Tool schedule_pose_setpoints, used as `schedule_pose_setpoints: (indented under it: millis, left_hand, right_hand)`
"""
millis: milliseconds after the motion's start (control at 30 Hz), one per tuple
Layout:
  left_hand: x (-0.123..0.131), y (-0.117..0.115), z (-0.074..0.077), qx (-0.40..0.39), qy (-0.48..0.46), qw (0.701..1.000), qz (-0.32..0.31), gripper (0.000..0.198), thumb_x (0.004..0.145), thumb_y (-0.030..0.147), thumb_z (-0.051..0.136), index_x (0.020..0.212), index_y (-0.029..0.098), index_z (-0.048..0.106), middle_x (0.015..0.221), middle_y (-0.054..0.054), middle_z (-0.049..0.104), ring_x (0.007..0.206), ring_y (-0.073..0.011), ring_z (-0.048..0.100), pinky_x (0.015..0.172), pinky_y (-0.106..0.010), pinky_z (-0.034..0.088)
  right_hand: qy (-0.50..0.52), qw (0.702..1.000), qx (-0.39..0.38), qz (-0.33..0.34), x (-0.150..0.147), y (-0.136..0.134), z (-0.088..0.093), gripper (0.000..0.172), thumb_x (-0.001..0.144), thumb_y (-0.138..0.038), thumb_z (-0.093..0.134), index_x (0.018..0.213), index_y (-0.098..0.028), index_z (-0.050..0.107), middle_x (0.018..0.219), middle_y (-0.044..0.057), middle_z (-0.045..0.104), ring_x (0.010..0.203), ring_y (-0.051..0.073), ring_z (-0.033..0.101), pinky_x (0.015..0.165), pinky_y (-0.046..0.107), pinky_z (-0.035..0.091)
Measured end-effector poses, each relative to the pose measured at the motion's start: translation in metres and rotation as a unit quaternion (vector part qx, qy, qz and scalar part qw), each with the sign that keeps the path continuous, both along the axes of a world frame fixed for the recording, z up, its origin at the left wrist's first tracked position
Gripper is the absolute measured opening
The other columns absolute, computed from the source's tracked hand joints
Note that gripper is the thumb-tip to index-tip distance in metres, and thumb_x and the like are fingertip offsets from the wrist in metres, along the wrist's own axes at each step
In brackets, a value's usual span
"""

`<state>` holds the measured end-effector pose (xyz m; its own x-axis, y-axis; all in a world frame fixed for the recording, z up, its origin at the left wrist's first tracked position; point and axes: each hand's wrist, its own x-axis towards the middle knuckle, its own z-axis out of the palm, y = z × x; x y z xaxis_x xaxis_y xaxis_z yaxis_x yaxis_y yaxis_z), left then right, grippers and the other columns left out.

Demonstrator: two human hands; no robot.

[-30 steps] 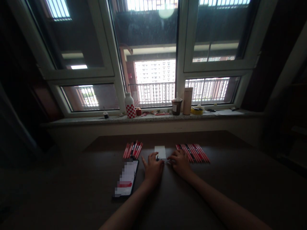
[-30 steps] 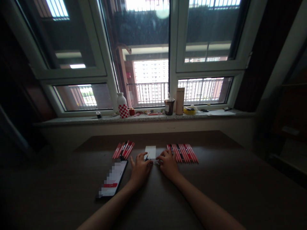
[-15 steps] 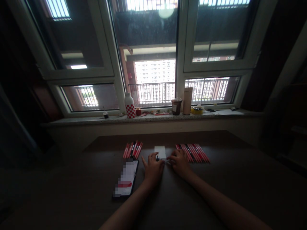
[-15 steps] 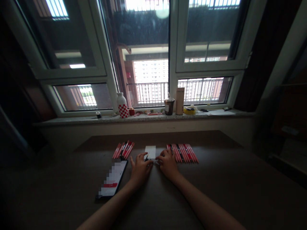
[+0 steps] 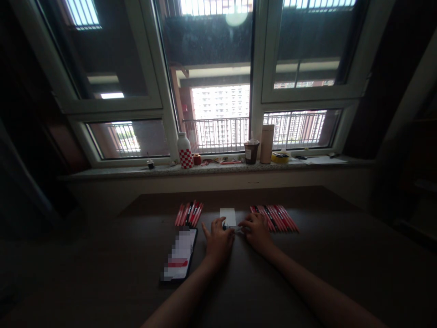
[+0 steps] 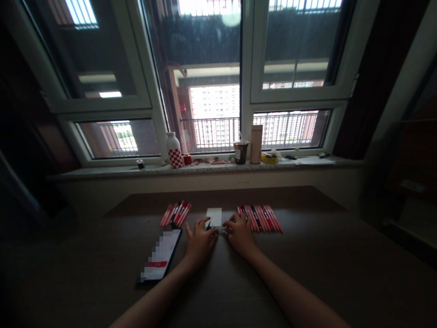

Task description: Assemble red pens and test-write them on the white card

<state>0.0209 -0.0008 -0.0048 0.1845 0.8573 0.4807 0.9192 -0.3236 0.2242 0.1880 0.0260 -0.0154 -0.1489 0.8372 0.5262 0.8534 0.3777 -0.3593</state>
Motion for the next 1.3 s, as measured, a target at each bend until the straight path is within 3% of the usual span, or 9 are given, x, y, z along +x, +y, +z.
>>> schedule_pose_setpoints:
  millis: [467,1300]
  left_hand:
    - [0.0004,0.0001,0.0000,0.003,0.009,1.000,0.001,0.015,0.081,0.031,0.057,0.090,0.031,0.069,0.129,-0.005,0.051,0.125,-0.0268,0.039,0.106,-0.069,0.000]
    - [0.0010,-0.0009,0.0008,0.000,0.026,1.000,0.008,0.018,0.083,0.033,0.055,0.095,0.030,0.068,0.131,-0.006,0.050,0.126,-0.0262,0.038,0.107,-0.067,0.000]
  right_hand:
    - [-0.009,0.999,-0.014,-0.032,0.0006,0.0000,0.0006,0.019,0.079,-0.020,0.062,0.091,-0.031,0.071,0.101,0.004,0.060,0.106,0.026,0.042,0.095,0.045,0.024]
    - [-0.048,0.999,-0.022,0.010,-0.0014,-0.0022,0.0020,0.017,0.083,-0.028,0.061,0.096,-0.034,0.070,0.099,0.003,0.062,0.108,0.026,0.043,0.095,0.045,0.023]
